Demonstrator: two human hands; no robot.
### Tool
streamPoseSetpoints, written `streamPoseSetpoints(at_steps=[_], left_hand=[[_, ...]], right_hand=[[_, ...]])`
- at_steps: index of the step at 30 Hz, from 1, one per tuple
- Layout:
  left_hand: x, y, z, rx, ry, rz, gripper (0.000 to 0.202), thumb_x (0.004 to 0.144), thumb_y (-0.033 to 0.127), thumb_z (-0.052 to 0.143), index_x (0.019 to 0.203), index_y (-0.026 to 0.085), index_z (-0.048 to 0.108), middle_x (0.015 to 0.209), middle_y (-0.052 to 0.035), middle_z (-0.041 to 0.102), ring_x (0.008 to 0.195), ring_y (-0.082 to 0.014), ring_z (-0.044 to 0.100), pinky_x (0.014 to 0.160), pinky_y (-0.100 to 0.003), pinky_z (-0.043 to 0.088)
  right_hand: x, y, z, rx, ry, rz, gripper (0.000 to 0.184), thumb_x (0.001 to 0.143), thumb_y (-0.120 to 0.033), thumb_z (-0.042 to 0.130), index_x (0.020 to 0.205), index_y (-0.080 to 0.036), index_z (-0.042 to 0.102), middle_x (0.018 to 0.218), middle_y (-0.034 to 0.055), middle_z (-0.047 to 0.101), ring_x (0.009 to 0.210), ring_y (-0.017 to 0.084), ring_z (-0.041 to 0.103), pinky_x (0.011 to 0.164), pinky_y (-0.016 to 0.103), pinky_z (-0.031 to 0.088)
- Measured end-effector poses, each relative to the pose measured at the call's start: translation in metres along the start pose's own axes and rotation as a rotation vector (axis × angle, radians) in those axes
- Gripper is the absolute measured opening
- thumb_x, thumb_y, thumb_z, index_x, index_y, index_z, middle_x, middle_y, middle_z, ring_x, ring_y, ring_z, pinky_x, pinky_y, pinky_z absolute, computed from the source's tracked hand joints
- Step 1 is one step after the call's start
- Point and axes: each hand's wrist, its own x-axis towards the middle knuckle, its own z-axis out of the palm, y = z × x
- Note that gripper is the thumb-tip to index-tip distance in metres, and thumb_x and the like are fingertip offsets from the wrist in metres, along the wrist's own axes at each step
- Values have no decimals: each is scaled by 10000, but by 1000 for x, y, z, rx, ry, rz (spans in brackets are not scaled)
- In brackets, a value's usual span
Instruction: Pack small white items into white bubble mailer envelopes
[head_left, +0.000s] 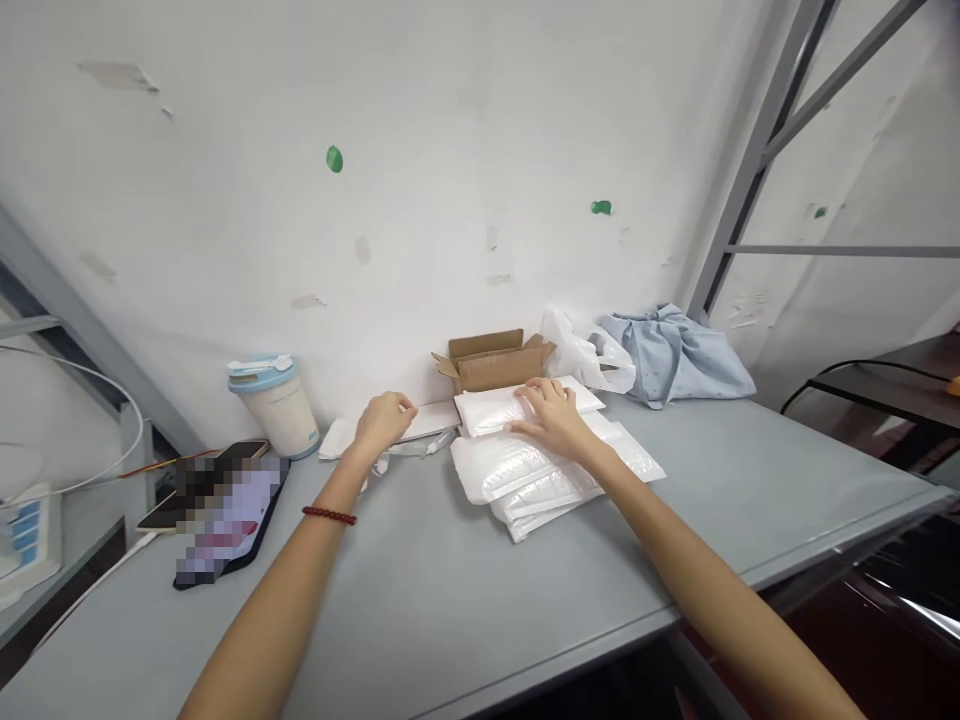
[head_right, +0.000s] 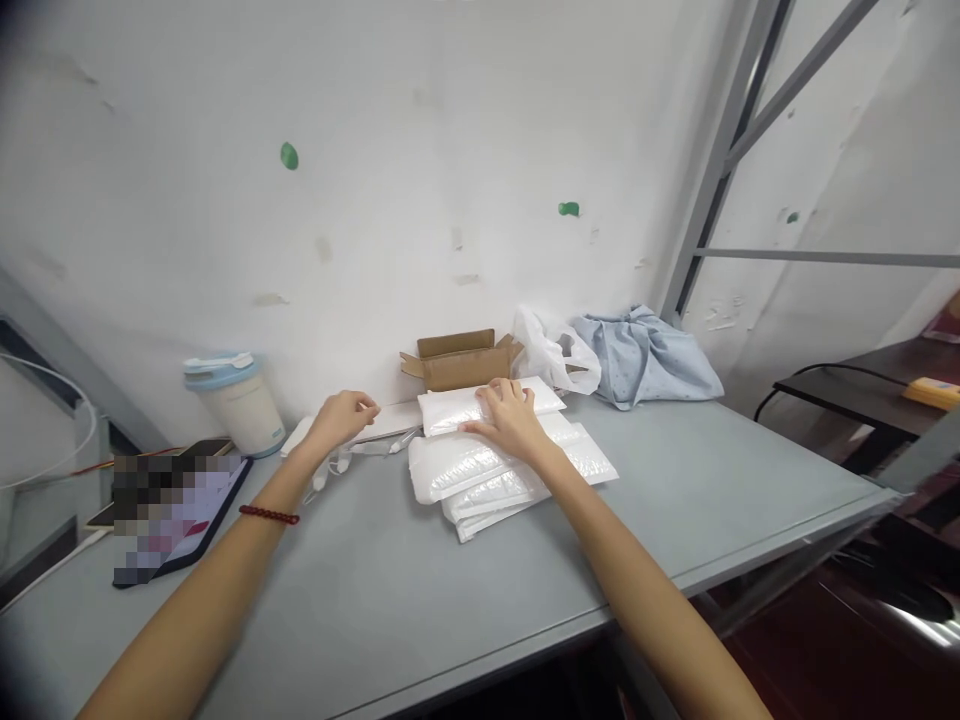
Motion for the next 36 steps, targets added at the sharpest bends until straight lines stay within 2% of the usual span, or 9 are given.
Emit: streamPoseSetpoints(at_steps=[3, 6, 11, 17, 22, 26, 31, 33, 36], left_hand=[[3, -31, -2, 142, -1, 60, 94, 674, 244, 592, 714, 189, 657, 809, -125, 689, 922, -321, 603, 739, -360, 441], [3, -43, 8, 220, -76, 139, 180, 691, 245, 612, 834, 168, 689, 928, -137, 691, 1017, -312, 578, 806, -340, 443], [7, -41, 20, 308, -148, 173, 271, 750, 208, 579, 984, 125, 687, 1016, -156, 675, 991, -281, 600, 811, -309, 449], [6, -41, 19, 400, -181, 139, 279, 794, 134, 504, 999, 151, 692, 969, -117, 687, 929, -220, 626, 791, -261, 452], [6, -43, 22, 482, -153, 78, 355, 768, 26, 458, 1029, 137, 673, 1007, -146, 669, 955, -230, 622, 785, -274, 452], [4, -42, 22, 547, -105, 20, 412, 731, -28, 427, 1044, 112, 655, 962, -163, 669, 906, -242, 636, 730, -282, 461], [0, -29, 6, 629, -14, 42, 364, 759, -18, 391, 962, 100, 669, 891, -169, 667, 864, -251, 636, 715, -302, 451], [-1, -21, -7, 666, 35, 70, 347, 787, 4, 367, 926, 94, 672, 893, -181, 659, 878, -266, 624, 735, -329, 444], [-7, -6, -32, 716, 114, 118, 364, 817, 39, 342, 979, 98, 662, 925, -180, 653, 928, -283, 595, 769, -366, 429]], right_hand=[[0, -5, 3, 42, 32, 28, 434, 882, -568, 416, 1079, -203, 546, 1171, 139, 498, 1113, 278, 439, 915, 490, 331], [0, -12, 7, 76, 71, 25, 391, 911, -529, 377, 1049, -209, 555, 1158, 130, 506, 1101, 272, 446, 913, 489, 333], [-1, -21, 9, 65, 112, 11, 373, 923, -504, 358, 1025, -216, 572, 1154, 118, 520, 1094, 262, 464, 912, 466, 345], [-3, -28, 6, 125, 125, 27, 376, 918, -519, 356, 1005, -228, 578, 1160, 105, 523, 1108, 262, 458, 932, 460, 325], [-3, -33, 5, 136, 112, 28, 363, 920, -504, 363, 1018, -226, 576, 1163, 101, 520, 1120, 260, 451, 946, 459, 314], [-3, -36, 3, 127, 101, 20, 355, 925, -492, 356, 1025, -230, 574, 1176, 103, 513, 1129, 266, 442, 943, 466, 318], [-4, -38, 0, 135, 145, -11, 351, 927, -481, 368, 1043, -213, 563, 1179, 112, 512, 1123, 267, 445, 945, 474, 326], [-4, -39, -1, 130, 179, -29, 339, 926, -467, 382, 1056, -205, 553, 1175, 118, 514, 1118, 266, 452, 940, 473, 339], [-5, -43, -4, 113, 243, -77, 310, 924, -428, 412, 1083, -190, 533, 1166, 130, 520, 1110, 269, 467, 924, 475, 367]])
